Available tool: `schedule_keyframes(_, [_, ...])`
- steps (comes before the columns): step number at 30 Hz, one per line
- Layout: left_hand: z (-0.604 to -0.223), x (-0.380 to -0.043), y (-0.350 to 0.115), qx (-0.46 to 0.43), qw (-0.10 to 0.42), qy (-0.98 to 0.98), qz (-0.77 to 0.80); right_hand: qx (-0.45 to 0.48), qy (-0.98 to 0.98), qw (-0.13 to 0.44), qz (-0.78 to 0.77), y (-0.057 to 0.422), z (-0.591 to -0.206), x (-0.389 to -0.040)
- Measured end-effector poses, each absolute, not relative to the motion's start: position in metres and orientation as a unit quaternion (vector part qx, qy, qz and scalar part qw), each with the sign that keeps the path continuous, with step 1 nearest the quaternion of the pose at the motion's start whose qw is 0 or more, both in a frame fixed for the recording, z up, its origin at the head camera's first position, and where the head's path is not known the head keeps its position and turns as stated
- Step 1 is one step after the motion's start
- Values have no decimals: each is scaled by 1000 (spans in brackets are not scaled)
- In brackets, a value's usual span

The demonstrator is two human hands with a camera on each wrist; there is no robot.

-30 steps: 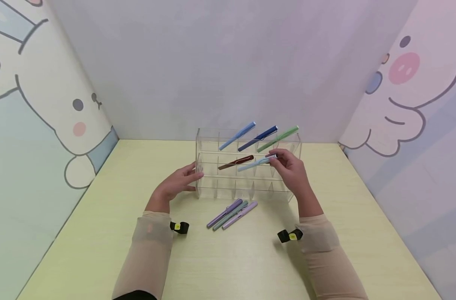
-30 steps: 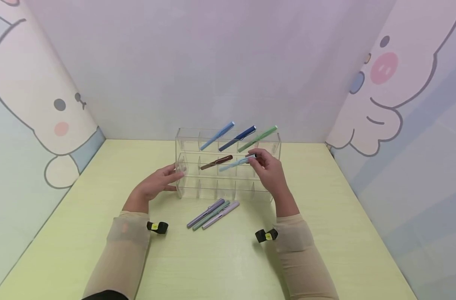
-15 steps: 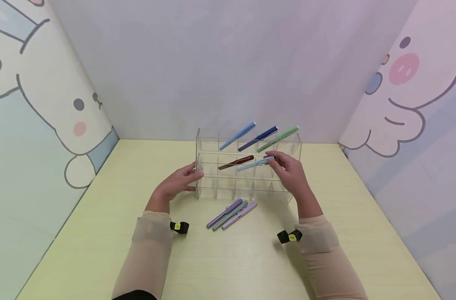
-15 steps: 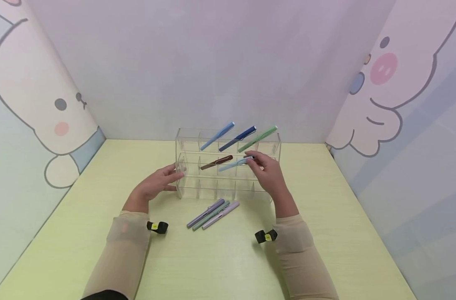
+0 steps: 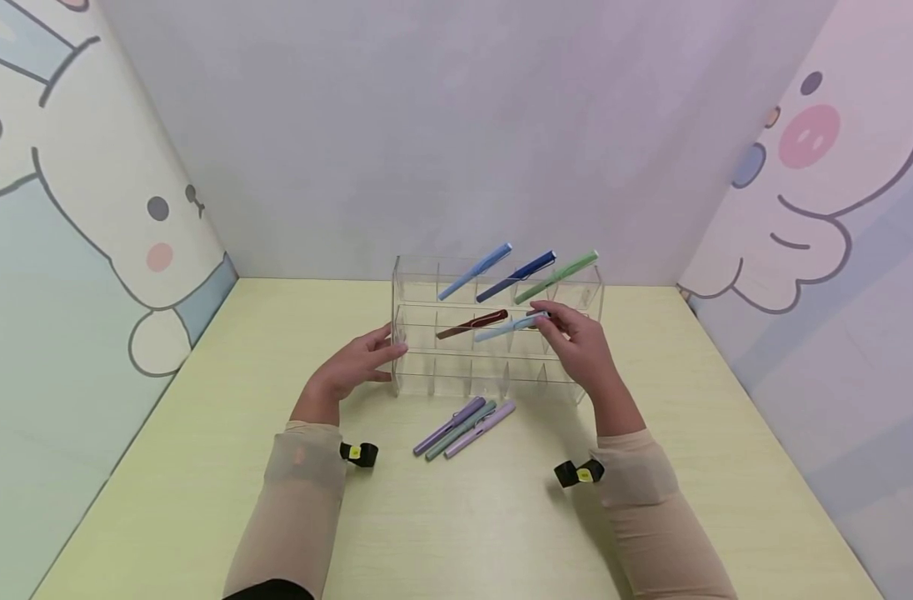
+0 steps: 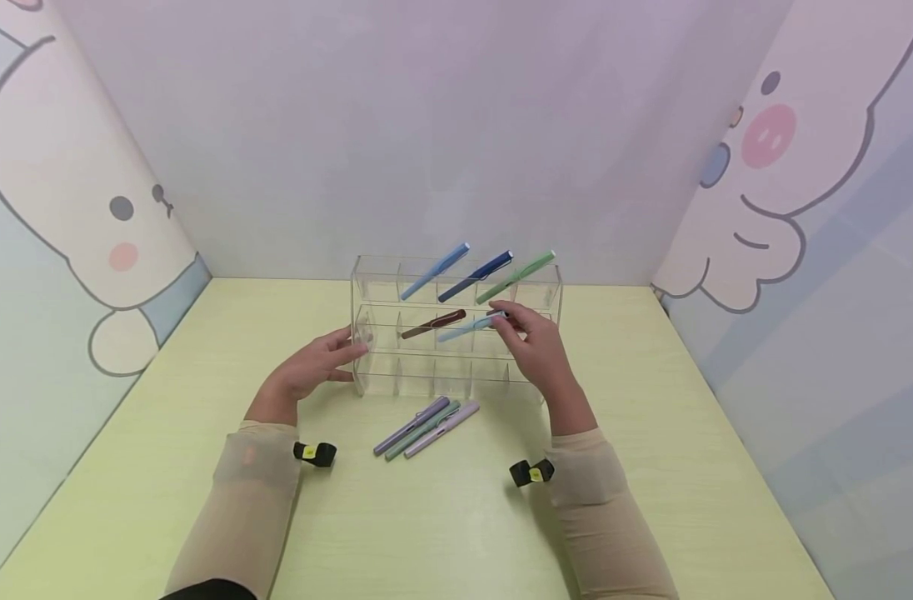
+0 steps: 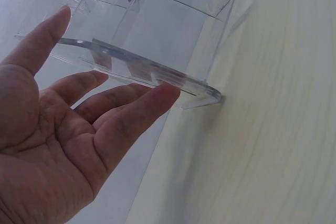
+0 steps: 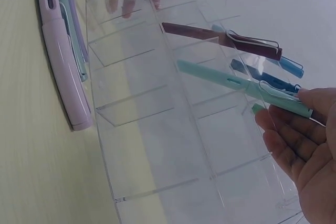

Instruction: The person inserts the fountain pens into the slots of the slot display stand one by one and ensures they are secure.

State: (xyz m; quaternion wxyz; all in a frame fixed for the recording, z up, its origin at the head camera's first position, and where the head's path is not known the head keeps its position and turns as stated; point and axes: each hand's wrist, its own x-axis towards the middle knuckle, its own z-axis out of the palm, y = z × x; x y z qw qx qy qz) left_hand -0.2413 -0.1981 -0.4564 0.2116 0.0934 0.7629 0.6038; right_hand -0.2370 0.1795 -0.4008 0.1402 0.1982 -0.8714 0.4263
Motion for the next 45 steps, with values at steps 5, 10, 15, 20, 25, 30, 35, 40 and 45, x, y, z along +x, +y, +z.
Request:
schedule_keyframes(5, [-457, -241, -198, 90, 212, 763, 604, 208, -865, 135, 437, 181, -399, -236])
schedule_keyframes(10, [-459, -242, -199, 89, 212, 763, 604, 229, -856, 160, 435, 186, -394, -235])
schedule_keyframes(15, [-459, -241, -199, 86, 212, 764, 603, 233, -842, 227, 431, 191, -382, -231])
schedule_keyframes(20, [-457, -240, -200, 83, 211, 766, 601, 260, -811, 275, 447, 191, -365, -221])
schedule_keyframes(25, [-455, -239, -201, 82, 210, 767, 600, 307, -817, 254, 417, 186, -354, -210])
schedule_keyframes(30, [-456, -240, -201, 85, 210, 767, 601, 343, -847, 185, 361, 179, -349, -200])
schedule_keyframes(35, [-455, -240, -201, 91, 208, 766, 602, 350, -873, 95, 327, 171, -347, -193])
schedule_keyframes(40, [-455, -241, -200, 89, 209, 766, 601, 339, -895, 0, 291, 165, -346, -189])
schedule_keyframes(45, [-457, -244, -198, 88, 210, 765, 602, 333, -905, -54, 260, 159, -356, -188])
